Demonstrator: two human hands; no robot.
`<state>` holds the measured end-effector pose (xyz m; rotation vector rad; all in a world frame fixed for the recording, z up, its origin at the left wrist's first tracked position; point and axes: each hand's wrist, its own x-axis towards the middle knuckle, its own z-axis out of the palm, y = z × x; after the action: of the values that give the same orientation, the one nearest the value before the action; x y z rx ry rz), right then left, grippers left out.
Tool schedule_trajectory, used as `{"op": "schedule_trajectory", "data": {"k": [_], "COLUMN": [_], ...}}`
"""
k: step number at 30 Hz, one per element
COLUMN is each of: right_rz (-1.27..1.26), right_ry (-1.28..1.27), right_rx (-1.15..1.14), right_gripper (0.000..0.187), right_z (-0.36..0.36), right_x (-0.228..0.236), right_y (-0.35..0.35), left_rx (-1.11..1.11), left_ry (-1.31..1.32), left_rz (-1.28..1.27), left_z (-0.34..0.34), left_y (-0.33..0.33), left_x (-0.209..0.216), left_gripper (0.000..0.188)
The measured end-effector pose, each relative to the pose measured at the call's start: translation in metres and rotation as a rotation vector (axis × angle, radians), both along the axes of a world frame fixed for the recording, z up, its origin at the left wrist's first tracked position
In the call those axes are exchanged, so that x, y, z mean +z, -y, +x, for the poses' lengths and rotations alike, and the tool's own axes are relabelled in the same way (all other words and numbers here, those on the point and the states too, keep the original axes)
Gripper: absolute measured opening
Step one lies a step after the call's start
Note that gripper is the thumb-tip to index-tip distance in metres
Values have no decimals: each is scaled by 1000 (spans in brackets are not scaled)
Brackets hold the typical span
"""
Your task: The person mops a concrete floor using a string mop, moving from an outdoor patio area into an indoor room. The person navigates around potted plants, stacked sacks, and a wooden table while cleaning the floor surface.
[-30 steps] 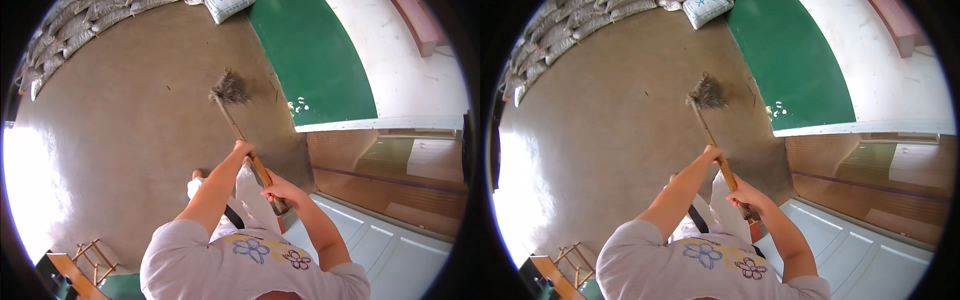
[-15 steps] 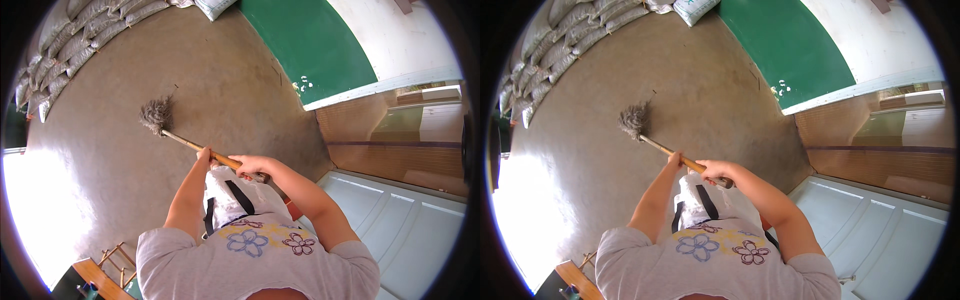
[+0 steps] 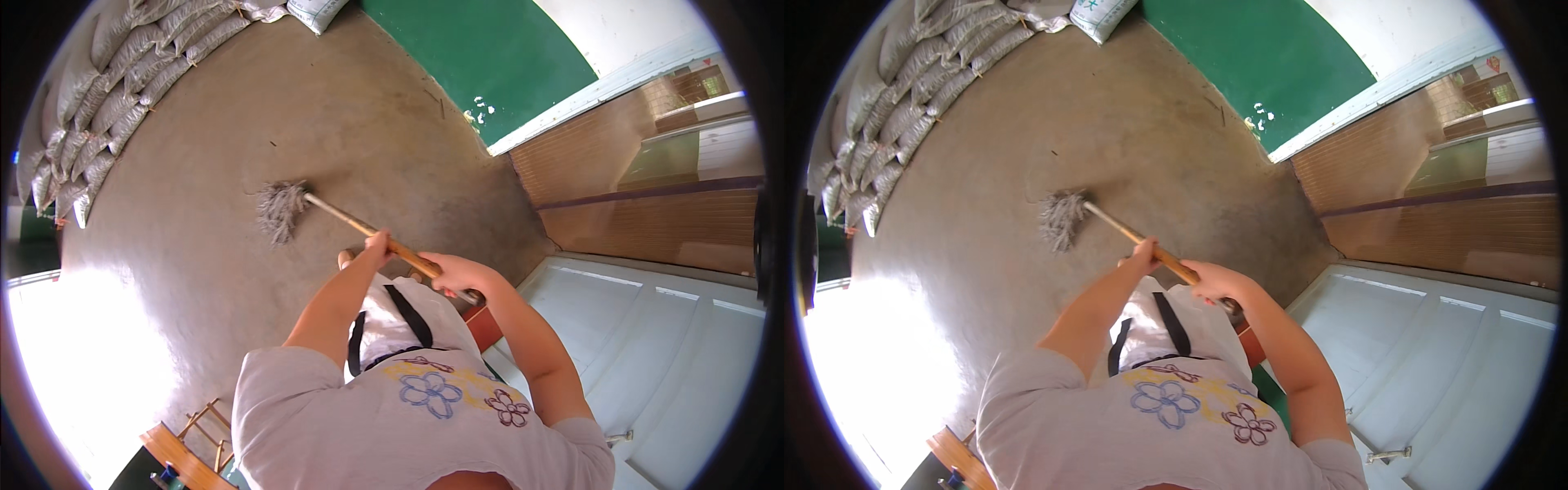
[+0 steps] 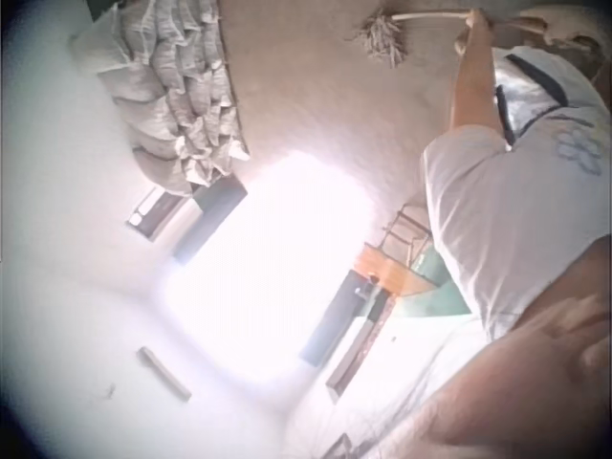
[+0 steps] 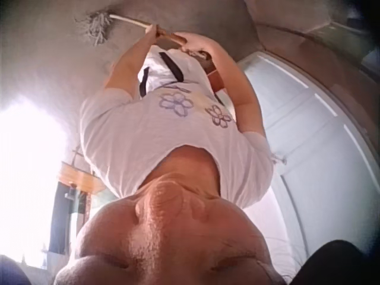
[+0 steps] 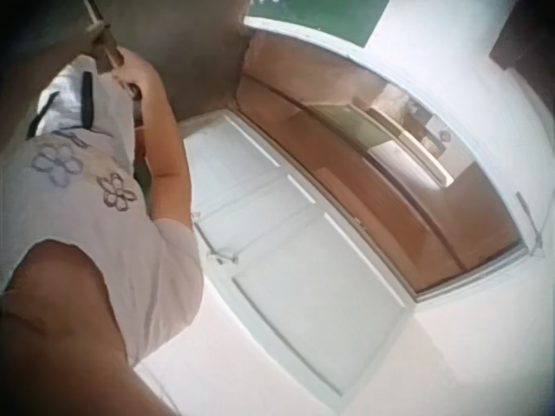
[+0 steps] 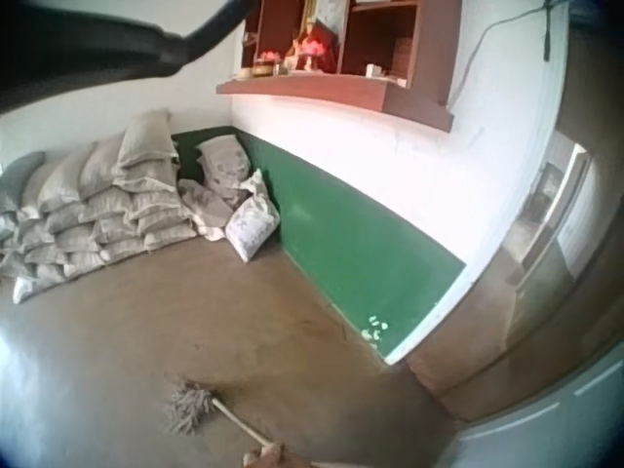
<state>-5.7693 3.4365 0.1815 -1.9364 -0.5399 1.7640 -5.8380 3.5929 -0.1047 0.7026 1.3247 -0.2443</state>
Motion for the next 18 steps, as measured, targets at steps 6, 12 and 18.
{"op": "schedule_trajectory", "data": {"k": [6,12,18], "right_rz": [-155,-149,-160], "right_ry": [-1,33,-18], "right_rx": [-325,-705,-909], "right_gripper": [75,75,77], "right_z": [2,-29,-39], "right_x": [36,20,11], "right_y": [111,196,192], "left_rx": [-301,-626,-810], "left_ry": [-58,32,89], "left_rz": [-27,-86,-45], "left_z": [67,99,116], "left_y": [138,230,259], "left_x": [20,43,49], "left_gripper": [55,65,42]}}
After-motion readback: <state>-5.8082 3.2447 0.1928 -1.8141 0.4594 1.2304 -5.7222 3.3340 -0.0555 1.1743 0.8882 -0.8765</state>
